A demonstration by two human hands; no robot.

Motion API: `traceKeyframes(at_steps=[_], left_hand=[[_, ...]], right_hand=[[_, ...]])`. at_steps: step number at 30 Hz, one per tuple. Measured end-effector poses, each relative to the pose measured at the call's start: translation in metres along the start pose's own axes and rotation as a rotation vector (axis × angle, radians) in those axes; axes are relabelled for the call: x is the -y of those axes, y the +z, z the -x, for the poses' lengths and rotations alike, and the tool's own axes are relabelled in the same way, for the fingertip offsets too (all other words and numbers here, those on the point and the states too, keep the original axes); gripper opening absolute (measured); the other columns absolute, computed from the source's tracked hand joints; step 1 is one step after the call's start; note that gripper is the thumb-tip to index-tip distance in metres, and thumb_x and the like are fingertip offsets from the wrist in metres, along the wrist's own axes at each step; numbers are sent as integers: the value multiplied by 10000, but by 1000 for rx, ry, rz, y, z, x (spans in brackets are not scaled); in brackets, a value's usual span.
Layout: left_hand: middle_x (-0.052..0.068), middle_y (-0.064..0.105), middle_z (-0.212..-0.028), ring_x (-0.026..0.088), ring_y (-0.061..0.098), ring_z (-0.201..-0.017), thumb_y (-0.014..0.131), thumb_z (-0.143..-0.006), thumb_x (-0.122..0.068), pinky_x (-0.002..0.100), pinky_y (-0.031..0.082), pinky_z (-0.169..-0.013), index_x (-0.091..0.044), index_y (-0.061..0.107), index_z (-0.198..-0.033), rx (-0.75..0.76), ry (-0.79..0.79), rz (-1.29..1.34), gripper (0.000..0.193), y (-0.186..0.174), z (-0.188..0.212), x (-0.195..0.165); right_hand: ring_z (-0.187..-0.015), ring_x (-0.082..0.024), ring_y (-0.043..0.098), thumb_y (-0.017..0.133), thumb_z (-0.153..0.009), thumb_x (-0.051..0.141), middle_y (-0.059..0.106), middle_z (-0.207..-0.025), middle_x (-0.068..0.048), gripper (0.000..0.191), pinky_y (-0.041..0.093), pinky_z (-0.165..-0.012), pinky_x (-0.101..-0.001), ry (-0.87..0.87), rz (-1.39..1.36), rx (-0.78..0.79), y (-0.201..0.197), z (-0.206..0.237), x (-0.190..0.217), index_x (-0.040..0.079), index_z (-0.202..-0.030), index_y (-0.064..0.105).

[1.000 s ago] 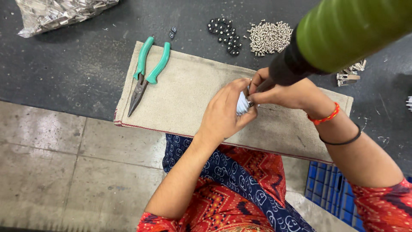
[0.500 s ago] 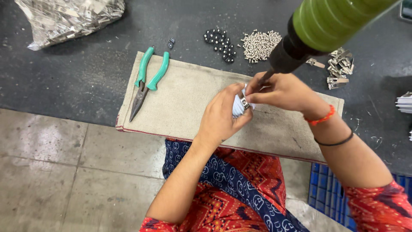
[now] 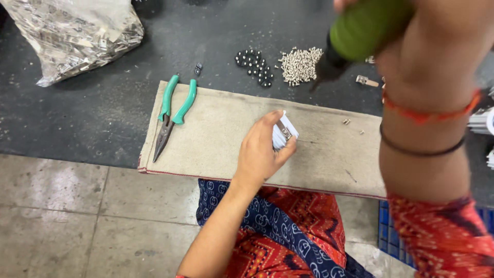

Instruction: The person assembles small white plastic lamp holder components at a factory workbench. They pick tiny screws and metal clips, position them on the white plastic part, and drive the screws in using a green electric screwdriver, repeating the process on successive parts.

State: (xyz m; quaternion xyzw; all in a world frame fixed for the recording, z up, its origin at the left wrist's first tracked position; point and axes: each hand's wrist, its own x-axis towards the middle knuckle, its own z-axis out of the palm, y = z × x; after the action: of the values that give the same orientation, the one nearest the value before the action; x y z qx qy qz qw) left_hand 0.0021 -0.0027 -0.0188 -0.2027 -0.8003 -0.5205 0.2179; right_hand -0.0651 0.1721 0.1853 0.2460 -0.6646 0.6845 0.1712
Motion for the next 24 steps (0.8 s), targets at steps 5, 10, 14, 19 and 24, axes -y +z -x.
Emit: traceKeyframes(at_steps=[5,10,14,19,24], left_hand=[[200,655,-1280,401,672,-1124,811,-867,-183,453,554,-979,-21,508,-1351,-18,-2,-25,593,2,0,0],[204,647,-1290,399,672,-1138,802,-884,-193,450,555,-982,-25,491,-1363,-5,-10,-12,595,0,0,-1],[204,646,-1292,397,673,-1148,798,-894,-205,451,555,-992,-28,491,-1365,1,-17,-12,590,0,-1,-2],[205,650,-1295,399,671,-1158,792,-890,-214,452,551,-993,-31,496,-1363,4,-28,-28,587,0,-1,-2],[202,652,-1287,397,671,-1151,790,-895,-212,449,553,-992,-31,496,-1362,1,-30,-19,580,-1,-2,-3]], right_hand=[[-686,-259,607,656,-1056,-9,572,-858,-148,194,556,-680,-375,19,-154,-87,8,43,-16,-10,-1167,498],[-640,-261,595,614,-1042,-62,547,-789,-154,204,533,-642,-383,-13,-254,-232,10,85,-39,-2,-1172,469],[-637,-257,596,608,-1034,-49,569,-803,-158,221,540,-656,-375,-39,-237,-248,11,99,-45,8,-1200,474],[-616,-249,596,606,-1006,-37,571,-796,-152,225,573,-678,-388,-56,-229,-249,15,99,-45,13,-1185,479],[-607,-241,585,612,-990,-52,568,-788,-147,244,549,-653,-378,-22,-283,-275,21,100,-46,12,-1181,474]])
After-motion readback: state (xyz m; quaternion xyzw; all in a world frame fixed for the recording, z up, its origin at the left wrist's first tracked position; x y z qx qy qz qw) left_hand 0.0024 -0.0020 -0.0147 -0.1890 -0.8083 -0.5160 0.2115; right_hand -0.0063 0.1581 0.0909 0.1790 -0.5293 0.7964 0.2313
